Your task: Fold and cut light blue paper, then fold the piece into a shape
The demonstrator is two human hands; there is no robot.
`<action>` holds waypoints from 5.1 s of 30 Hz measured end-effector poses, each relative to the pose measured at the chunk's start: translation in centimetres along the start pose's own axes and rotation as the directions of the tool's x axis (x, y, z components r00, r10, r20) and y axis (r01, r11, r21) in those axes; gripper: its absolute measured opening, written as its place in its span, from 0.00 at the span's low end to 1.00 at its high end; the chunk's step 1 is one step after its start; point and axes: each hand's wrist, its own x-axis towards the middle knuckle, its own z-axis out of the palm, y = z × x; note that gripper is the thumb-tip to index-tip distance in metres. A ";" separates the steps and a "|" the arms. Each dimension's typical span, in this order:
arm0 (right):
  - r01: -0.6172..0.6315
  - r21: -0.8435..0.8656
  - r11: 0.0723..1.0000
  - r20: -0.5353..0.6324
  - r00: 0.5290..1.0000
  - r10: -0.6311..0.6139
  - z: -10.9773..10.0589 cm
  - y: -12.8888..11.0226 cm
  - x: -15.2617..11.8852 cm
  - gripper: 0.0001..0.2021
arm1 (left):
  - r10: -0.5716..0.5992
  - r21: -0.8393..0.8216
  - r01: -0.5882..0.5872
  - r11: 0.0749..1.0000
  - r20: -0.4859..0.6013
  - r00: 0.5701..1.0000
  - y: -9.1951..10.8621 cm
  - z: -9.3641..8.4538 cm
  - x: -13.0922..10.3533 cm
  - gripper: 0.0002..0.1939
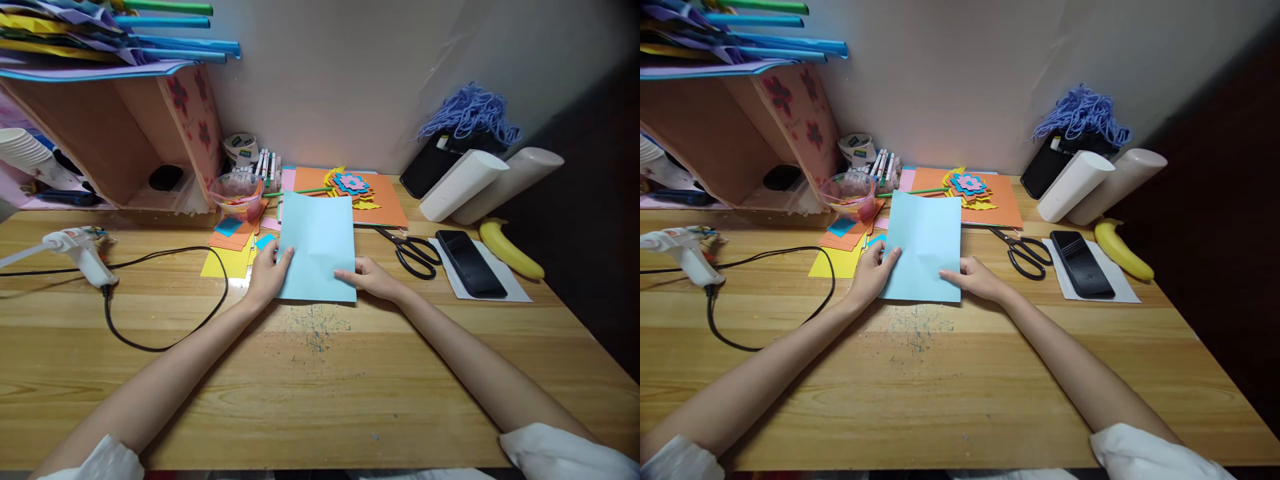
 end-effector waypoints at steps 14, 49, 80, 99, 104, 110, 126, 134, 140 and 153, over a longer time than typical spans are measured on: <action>-0.006 -0.004 1.000 0.000 1.000 0.006 0.1 -0.2 0.0 0.18 | 0.005 0.013 -0.006 1.000 0.009 1.000 0.0 0.0 -0.1 0.14; 0.006 -0.069 0.998 -0.020 1.000 -0.007 0.3 -0.3 -0.1 0.19 | 0.011 0.057 -0.013 0.998 0.035 0.999 0.1 0.0 0.0 0.12; -0.018 0.001 1.000 -0.053 0.998 0.018 0.2 -0.2 0.0 0.18 | 0.021 -0.015 -0.021 1.000 0.010 1.000 -0.1 0.0 -0.1 0.11; -0.010 0.168 0.986 -0.177 0.983 0.040 0.7 -0.4 0.0 0.18 | -0.002 -0.167 0.014 0.986 0.074 0.997 0.3 -0.1 -0.2 0.17; 0.113 0.105 0.988 -0.262 0.962 -0.082 0.4 -0.3 0.3 0.20 | 0.000 -0.316 0.103 0.943 0.310 0.951 0.7 -0.1 -0.6 0.16; 0.072 0.082 0.994 -0.143 0.988 -0.060 0.6 -0.6 -0.1 0.20 | -0.018 -0.237 0.128 0.963 0.418 0.908 0.9 0.1 -0.9 0.18; -0.004 0.070 0.998 -0.058 0.998 0.008 0.6 -0.7 -0.1 0.24 | 0.047 -0.075 -0.022 0.997 0.358 0.933 0.9 0.0 -1.4 0.22; -0.069 0.045 0.997 0.006 0.998 0.068 0.6 -0.9 -0.4 0.23 | 0.295 0.140 -0.410 0.901 0.496 0.817 1.2 -0.1 -2.4 0.13; -0.001 0.033 0.999 -0.051 0.999 0.003 0.4 -0.9 -0.2 0.22 | 0.327 0.162 -0.441 0.883 0.460 0.825 0.8 0.1 -1.6 0.13; 0.125 0.173 0.977 -0.218 0.972 -0.086 -0.1 -0.4 0.1 0.16 | 0.148 0.215 -0.264 0.940 0.441 0.885 1.4 -0.1 -1.6 0.25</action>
